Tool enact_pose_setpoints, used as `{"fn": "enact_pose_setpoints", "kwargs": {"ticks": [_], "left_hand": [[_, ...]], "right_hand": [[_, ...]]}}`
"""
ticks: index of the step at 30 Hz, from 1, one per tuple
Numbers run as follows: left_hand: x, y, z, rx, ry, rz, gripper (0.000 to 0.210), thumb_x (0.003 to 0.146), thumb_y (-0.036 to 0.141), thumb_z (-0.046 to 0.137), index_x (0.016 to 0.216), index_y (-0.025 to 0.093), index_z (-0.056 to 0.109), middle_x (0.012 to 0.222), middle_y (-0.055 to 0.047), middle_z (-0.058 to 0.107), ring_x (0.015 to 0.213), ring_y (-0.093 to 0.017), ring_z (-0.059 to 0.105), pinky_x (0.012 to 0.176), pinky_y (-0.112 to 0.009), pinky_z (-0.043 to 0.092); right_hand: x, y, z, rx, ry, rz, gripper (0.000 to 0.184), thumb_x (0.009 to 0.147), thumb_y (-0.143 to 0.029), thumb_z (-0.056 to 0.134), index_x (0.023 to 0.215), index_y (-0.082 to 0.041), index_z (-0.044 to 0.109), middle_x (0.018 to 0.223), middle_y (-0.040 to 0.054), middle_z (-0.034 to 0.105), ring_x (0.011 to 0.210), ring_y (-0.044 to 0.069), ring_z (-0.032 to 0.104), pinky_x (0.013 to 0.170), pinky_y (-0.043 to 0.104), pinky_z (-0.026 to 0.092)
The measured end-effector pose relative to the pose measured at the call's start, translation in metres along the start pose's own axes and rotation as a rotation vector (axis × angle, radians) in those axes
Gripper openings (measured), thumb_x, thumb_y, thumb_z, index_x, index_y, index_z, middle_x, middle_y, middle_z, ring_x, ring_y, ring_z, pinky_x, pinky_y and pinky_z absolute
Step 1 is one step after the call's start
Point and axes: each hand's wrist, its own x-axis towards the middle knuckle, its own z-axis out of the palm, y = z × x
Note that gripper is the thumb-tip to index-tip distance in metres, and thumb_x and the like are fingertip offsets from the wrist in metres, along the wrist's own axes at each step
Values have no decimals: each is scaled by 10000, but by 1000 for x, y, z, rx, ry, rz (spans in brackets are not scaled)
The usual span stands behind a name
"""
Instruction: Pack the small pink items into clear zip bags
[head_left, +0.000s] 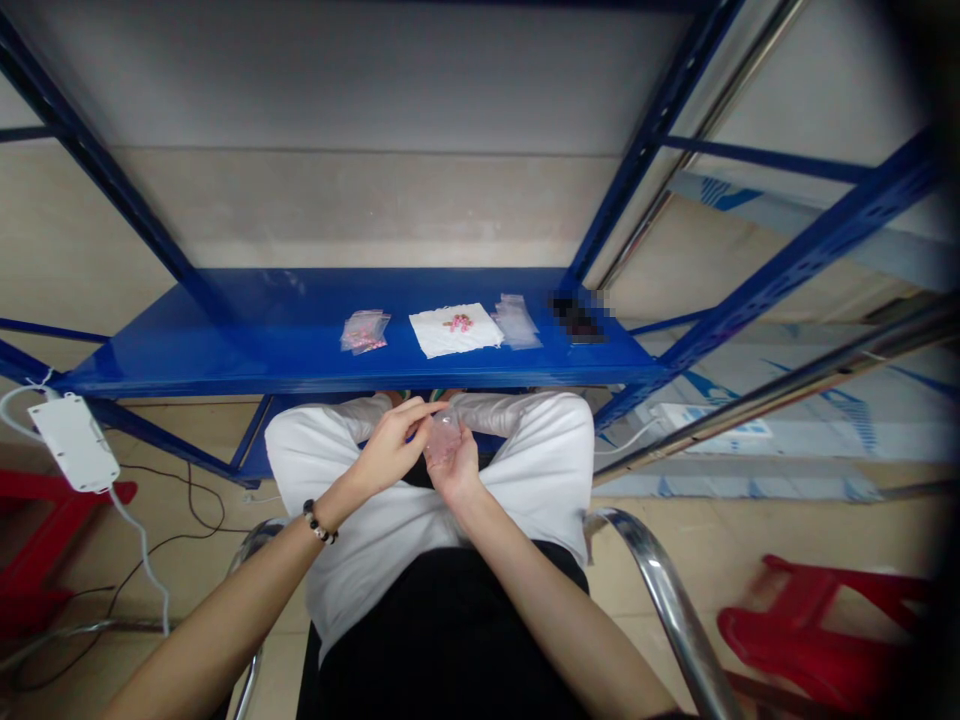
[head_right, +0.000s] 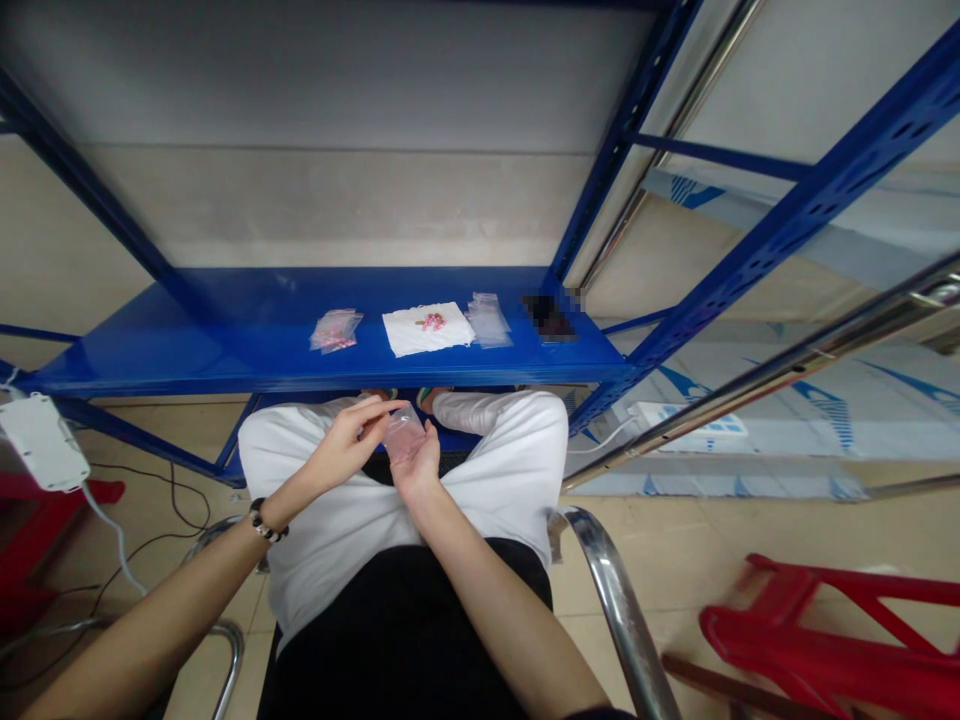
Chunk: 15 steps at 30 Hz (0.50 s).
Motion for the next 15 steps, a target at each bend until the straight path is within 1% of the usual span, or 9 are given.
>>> {"fn": "enact_pose_setpoints", "kwargs": {"ticks": [3,6,9,10,12,13,15], "left_hand": [[0,0,1,-6,41,9,371,925,206,493,1239,218,690,821,-34,540,666,-147,454,643,-247,349],[-1,1,1,-13,80,15,353,931,228,498,1222,228,698,836,-41,556,692,-156,463,662,-250,355],[0,2,1,-65,133,-21,310,917,263,540,1161,221,728,838,-47,585,708,-163,476,679,-251,372],[1,2,1,-89,151,-37,300,911,274,554,1145,217,733,845,-50,598,716,-164,486,686,-251,381],[2,2,1,-142,175,-70,287,901,292,577,1122,211,741,873,-56,626,742,-165,514,702,-249,400],[3,1,1,-175,182,-90,282,898,303,584,1111,208,743,876,-56,635,747,-163,523,704,-248,406],[5,-3,1,-257,192,-138,284,893,326,598,1104,199,740,839,-47,634,716,-149,520,675,-241,408]], "right_hand": [[1,1,-1,-1,-10,12,349,988,-274,322,897,-191,648,810,63,735,755,160,716,666,264,604],[1,1,0,15,-18,-3,329,985,-227,315,872,-199,623,787,43,721,691,133,698,614,227,588],[2,2,1,-9,11,-28,280,968,-194,348,822,-214,586,699,7,679,598,122,658,522,205,552],[3,2,-1,-18,25,-32,259,960,-187,366,804,-217,570,661,-6,656,556,117,633,470,193,520],[6,1,-5,-29,35,-29,223,942,-175,401,766,-217,531,591,-31,598,468,100,564,368,162,417],[7,1,-8,-39,11,-27,214,933,-171,414,745,-216,506,561,-44,565,428,88,520,333,148,359],[9,-1,-14,-82,-88,-30,222,916,-172,431,699,-214,450,506,-67,489,358,68,420,296,133,266]]}}
